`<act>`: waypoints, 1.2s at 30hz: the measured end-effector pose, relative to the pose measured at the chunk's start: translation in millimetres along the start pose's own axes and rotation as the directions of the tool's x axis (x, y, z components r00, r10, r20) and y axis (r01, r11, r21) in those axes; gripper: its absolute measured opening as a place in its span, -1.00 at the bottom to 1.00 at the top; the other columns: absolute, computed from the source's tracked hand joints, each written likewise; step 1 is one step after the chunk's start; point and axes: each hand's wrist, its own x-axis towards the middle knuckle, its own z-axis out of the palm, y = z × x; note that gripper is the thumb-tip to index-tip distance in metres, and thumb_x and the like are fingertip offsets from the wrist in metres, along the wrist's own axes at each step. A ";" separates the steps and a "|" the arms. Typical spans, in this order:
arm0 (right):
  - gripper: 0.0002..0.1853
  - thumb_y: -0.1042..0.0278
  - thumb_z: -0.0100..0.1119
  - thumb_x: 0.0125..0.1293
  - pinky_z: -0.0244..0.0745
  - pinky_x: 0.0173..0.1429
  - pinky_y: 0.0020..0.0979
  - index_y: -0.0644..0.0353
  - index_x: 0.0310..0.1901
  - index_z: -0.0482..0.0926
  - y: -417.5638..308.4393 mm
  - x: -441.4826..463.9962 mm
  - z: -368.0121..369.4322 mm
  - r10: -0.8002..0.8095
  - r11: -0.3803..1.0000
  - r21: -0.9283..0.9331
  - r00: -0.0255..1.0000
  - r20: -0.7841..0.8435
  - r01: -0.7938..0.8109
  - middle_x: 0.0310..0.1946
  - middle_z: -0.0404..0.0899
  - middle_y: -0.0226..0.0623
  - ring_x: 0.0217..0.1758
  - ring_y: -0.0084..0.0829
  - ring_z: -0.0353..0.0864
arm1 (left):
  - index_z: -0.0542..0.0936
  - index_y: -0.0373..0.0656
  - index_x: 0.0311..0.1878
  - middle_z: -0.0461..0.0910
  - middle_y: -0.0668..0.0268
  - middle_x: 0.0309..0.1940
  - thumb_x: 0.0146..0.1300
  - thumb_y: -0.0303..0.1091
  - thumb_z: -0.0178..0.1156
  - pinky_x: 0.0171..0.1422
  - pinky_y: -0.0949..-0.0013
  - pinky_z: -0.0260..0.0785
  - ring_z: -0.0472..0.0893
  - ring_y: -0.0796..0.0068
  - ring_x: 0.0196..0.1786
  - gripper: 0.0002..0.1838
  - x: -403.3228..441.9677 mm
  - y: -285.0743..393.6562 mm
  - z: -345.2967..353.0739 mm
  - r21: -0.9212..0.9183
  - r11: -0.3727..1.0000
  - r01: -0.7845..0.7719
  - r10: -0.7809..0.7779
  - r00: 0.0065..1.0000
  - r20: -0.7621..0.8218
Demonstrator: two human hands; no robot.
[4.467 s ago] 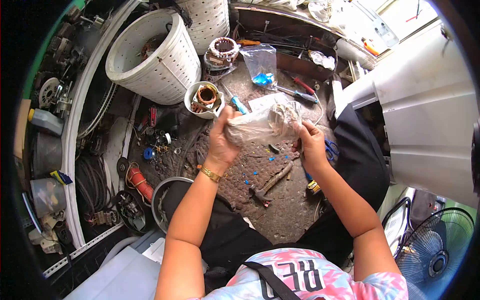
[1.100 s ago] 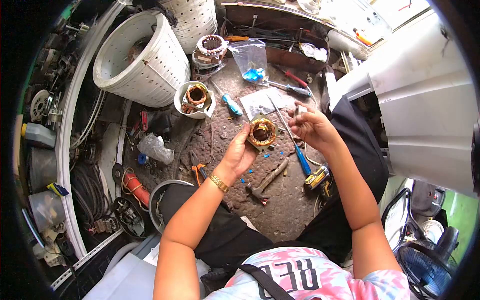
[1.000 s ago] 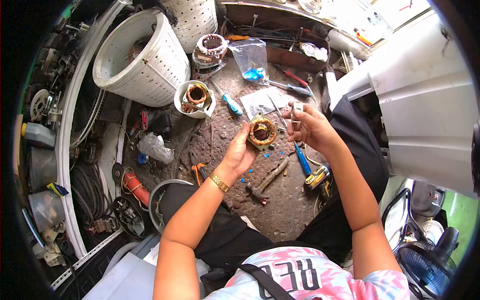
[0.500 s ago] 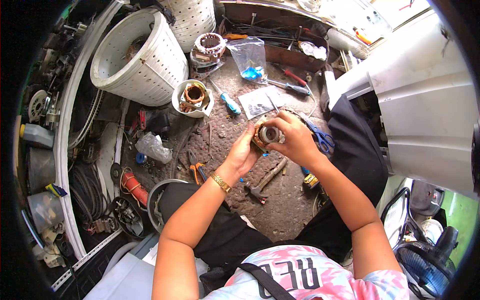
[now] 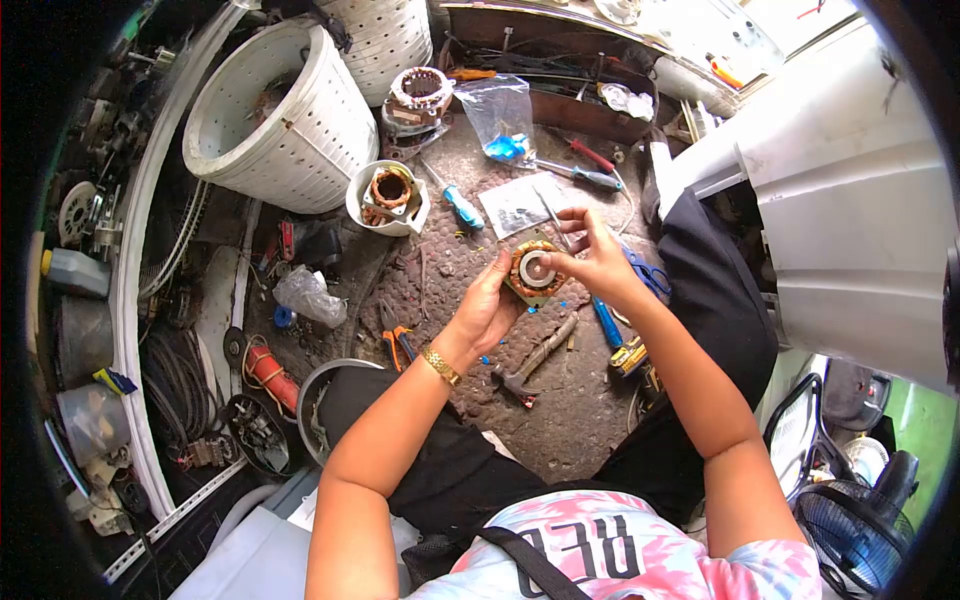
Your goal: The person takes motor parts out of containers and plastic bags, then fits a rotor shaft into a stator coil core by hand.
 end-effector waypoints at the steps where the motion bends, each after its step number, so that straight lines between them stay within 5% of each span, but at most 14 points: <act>1: -0.17 0.14 0.52 -0.10 0.44 -0.03 -0.38 0.21 0.20 0.29 3.0 -0.8 0.0 0.097 0.985 0.136 0.990 0.098 -0.110 -0.09 0.50 -0.19 -0.03 -0.40 0.50 | 0.35 -0.21 0.24 0.45 0.23 0.16 0.45 0.01 -0.18 0.36 0.18 0.23 0.44 0.37 0.21 -0.48 -0.4 0.1 1.4 0.010 1.000 -0.008 0.008 1.000 0.011; 3: -0.10 0.16 0.51 -0.07 0.44 -0.03 -0.37 0.19 0.28 0.20 3.7 -1.9 2.8 0.234 0.866 0.360 0.917 0.324 -0.348 -0.05 0.51 -0.18 0.00 -0.39 0.50 | 0.35 -0.22 0.24 0.45 0.21 0.16 0.44 0.02 -0.17 0.36 0.17 0.24 0.44 0.36 0.21 -0.47 -1.6 1.8 3.4 0.031 0.999 -0.027 0.026 0.999 0.031; 8: -0.10 0.49 0.45 -0.05 0.48 0.04 -0.33 0.17 0.33 0.14 14.1 -0.9 10.8 0.218 0.684 0.589 0.891 0.399 -0.431 0.00 0.52 -0.23 0.02 -0.34 0.54 | 0.36 -0.20 0.23 0.47 0.24 0.14 0.44 0.02 -0.17 0.34 0.16 0.26 0.45 0.37 0.20 -0.48 -2.2 2.0 1.9 0.058 0.998 -0.016 0.014 0.999 0.033; 11: -0.10 0.50 0.44 -0.06 0.50 0.05 -0.24 0.14 0.34 0.13 9.2 -4.7 10.0 0.291 0.597 0.618 0.856 0.428 -0.512 -0.01 0.52 -0.27 0.01 -0.33 0.55 | 0.36 -0.18 0.23 0.47 0.25 0.13 0.44 0.02 -0.16 0.33 0.17 0.26 0.46 0.38 0.19 -0.49 -1.4 1.5 0.0 0.079 0.997 -0.014 0.011 0.999 0.031; 26: -0.17 0.50 0.39 -0.06 0.55 -0.18 -0.20 -0.02 0.30 0.23 11.0 -7.3 6.2 0.301 0.549 0.620 0.825 0.479 -0.560 0.01 0.49 -0.34 -0.05 -0.36 0.56 | 0.39 -0.16 0.16 0.50 0.29 0.05 0.45 0.01 -0.12 0.24 0.24 0.30 0.48 0.45 0.11 -0.54 -6.6 6.3 9.5 0.147 0.989 -0.006 0.000 0.999 0.039; 36: -0.23 0.53 0.36 -0.05 0.60 -0.13 -0.18 0.02 0.24 0.23 12.3 -11.4 13.1 0.284 0.612 0.632 0.878 0.386 -0.476 -0.05 0.51 -0.30 -0.04 -0.34 0.58 | 0.41 -0.12 0.10 0.51 0.32 0.01 0.43 0.03 -0.11 0.21 0.27 0.31 0.49 0.48 0.06 -0.57 -4.5 0.6 3.2 0.120 0.993 -0.021 0.020 1.000 0.009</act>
